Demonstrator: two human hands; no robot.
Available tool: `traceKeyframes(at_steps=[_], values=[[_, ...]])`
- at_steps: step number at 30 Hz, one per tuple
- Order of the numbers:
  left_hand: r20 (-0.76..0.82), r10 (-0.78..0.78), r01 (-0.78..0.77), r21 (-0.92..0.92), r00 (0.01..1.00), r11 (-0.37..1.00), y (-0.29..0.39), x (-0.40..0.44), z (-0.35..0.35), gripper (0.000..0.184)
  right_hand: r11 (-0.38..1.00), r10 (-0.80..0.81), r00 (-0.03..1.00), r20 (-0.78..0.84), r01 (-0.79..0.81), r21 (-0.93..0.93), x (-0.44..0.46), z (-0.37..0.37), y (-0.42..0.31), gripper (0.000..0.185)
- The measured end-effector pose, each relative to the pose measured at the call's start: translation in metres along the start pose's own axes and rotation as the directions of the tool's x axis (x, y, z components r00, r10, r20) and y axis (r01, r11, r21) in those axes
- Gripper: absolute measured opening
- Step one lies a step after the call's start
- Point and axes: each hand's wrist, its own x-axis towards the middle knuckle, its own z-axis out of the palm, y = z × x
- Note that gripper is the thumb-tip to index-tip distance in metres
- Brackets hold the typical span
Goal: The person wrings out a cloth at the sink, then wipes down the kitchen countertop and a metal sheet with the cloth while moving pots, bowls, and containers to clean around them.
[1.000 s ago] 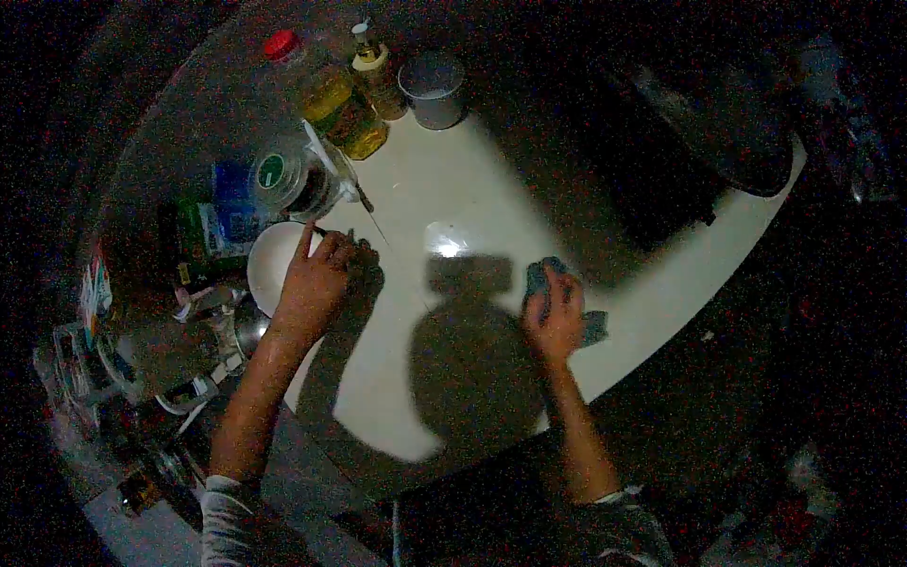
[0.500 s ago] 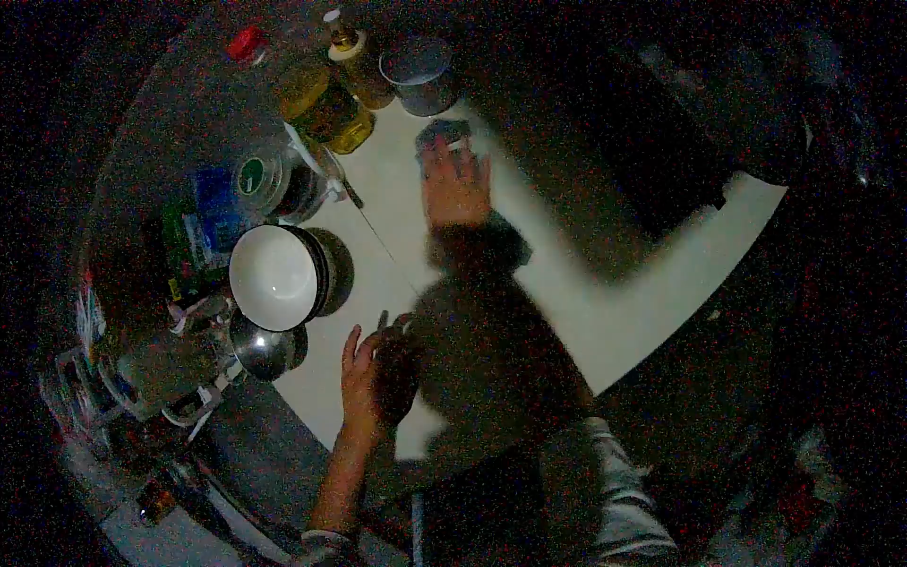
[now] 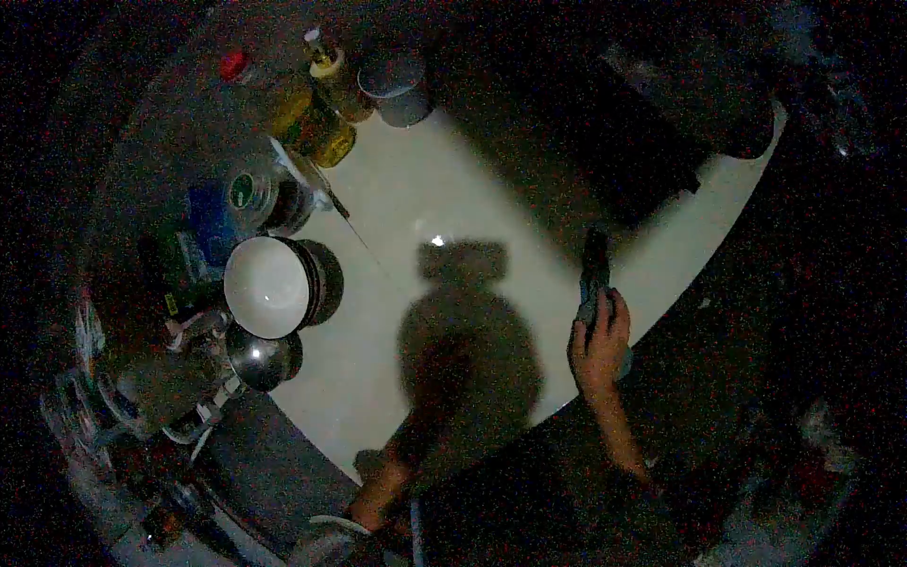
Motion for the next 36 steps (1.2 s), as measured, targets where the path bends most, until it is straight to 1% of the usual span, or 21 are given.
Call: traceKeyframes(at_steps=[2,3,6,8,10,12,13,14,16,17,20,22,24,26,28,29,30,31,32,34,36], values=[[0.175,-0.128,0.149,-0.11,0.976,0.983,0.009,0.008,0.003,0.02,0.99,0.136,0.985,-0.106,-0.131,0.053,-0.012,-0.008,-0.011,0.055],[0.19,-0.129,0.151,-0.104,0.973,0.983,0.013,0.008,0.002,0.02,0.983,0.153,0.982,-0.107,-0.163,-0.087,-0.018,-0.009,-0.004,0.052],[0.218,-0.026,0.041,-0.064,0.976,0.997,0.02,0.008,0.005,0.022,0.962,0.251,0.968,0.009,-0.251,0.111,-0.023,-0.017,0.027,0.047],[0.31,0.069,-0.085,0.04,0.948,0.996,0.011,-0.001,0.007,0.024,0.97,0.239,0.969,-0.061,-0.235,0.069,-0.021,-0.034,0.033,0.038],[0.225,0.016,-0.045,0.125,0.974,0.991,0.02,-0.014,0.002,0.026,0.942,0.244,0.966,-0.086,-0.215,0.257,-0.018,-0.059,0.047,0.036],[0.125,-0.034,0.007,0.215,0.992,0.977,0.029,-0.021,-0.008,0.028,0.928,0.365,0.917,-0.161,-0.346,0.138,-0.025,-0.081,0.077,0.041],[0.142,-0.237,0.241,-0.012,0.961,0.97,0.034,-0.022,-0.016,0.03,0.902,0.39,0.907,-0.158,-0.342,0.262,-0.025,-0.097,0.092,0.042],[0.207,-0.413,0.455,-0.231,0.887,0.86,0.04,-0.026,-0.022,0.032,0.863,0.413,0.897,-0.154,-0.332,0.382,-0.026,-0.118,0.102,0.044],[0.268,-0.502,0.566,-0.474,0.822,0.674,0.03,-0.059,-0.005,0.032,0.795,0.461,0.871,-0.171,-0.321,0.514,-0.029,-0.159,0.107,0.043],[0.155,-0.469,0.472,-0.544,0.869,0.694,0.04,-0.064,-0.002,0.031,0.713,0.505,0.846,-0.173,-0.296,0.635,-0.031,-0.176,0.111,0.042],[0.316,-0.574,0.607,-0.667,0.755,0.431,0.075,-0.066,-0.02,0.026,0.71,0.404,0.912,-0.07,-0.263,0.653,-0.048,-0.21,0.129,0.044],[0.239,-0.457,0.508,-0.548,0.857,0.665,0.08,-0.082,-0.008,0.023,0.781,0.355,0.935,-0.013,-0.288,0.554,-0.046,-0.233,0.108,0.026],[0.181,-0.346,0.391,-0.454,0.92,0.801,0.088,-0.095,0.0,0.02,0.848,0.391,0.902,-0.185,-0.275,0.453,-0.054,-0.219,0.139,0.026],[0.115,-0.042,0.099,-0.549,0.993,0.83,0.114,-0.094,-0.021,0.019,0.874,0.416,0.902,-0.116,-0.361,0.326,-0.039,-0.241,0.152,0.035],[0.163,0.01,0.075,-0.505,0.987,0.86,0.123,-0.102,-0.039,0.019,0.88,0.446,0.893,-0.058,-0.426,0.21,-0.035,-0.251,0.177,0.043],[0.22,0.034,0.072,-0.456,0.975,0.887,0.127,-0.1,-0.042,0.02,0.856,0.352,0.917,-0.189,-0.234,0.462,-0.024,-0.252,0.179,0.047],[0.199,0.037,0.057,-0.447,0.979,0.893,0.128,-0.102,-0.049,0.02,0.902,0.39,0.87,-0.301,-0.295,0.317,-0.024,-0.257,0.182,0.049],[0.269,-0.098,0.196,-0.367,0.958,0.909,0.141,-0.109,-0.068,0.02,0.907,0.422,0.81,-0.407,-0.382,0.179,-0.021,-0.272,0.158,0.051],[0.332,-0.237,0.333,-0.269,0.913,0.904,0.149,-0.114,-0.082,0.021,0.903,0.43,0.805,-0.409,-0.387,0.188,-0.019,-0.281,0.153,0.051],[0.228,-0.166,0.237,-0.331,0.959,0.913,0.139,-0.134,-0.082,0.02,0.892,0.413,0.792,-0.45,-0.252,0.375,-0.019,-0.298,0.153,0.05],[0.271,-0.283,0.371,-0.367,0.92,0.853,0.15,-0.141,-0.081,0.019,0.902,0.412,0.787,-0.46,-0.28,0.329,0.001,-0.29,0.204,0.051]])
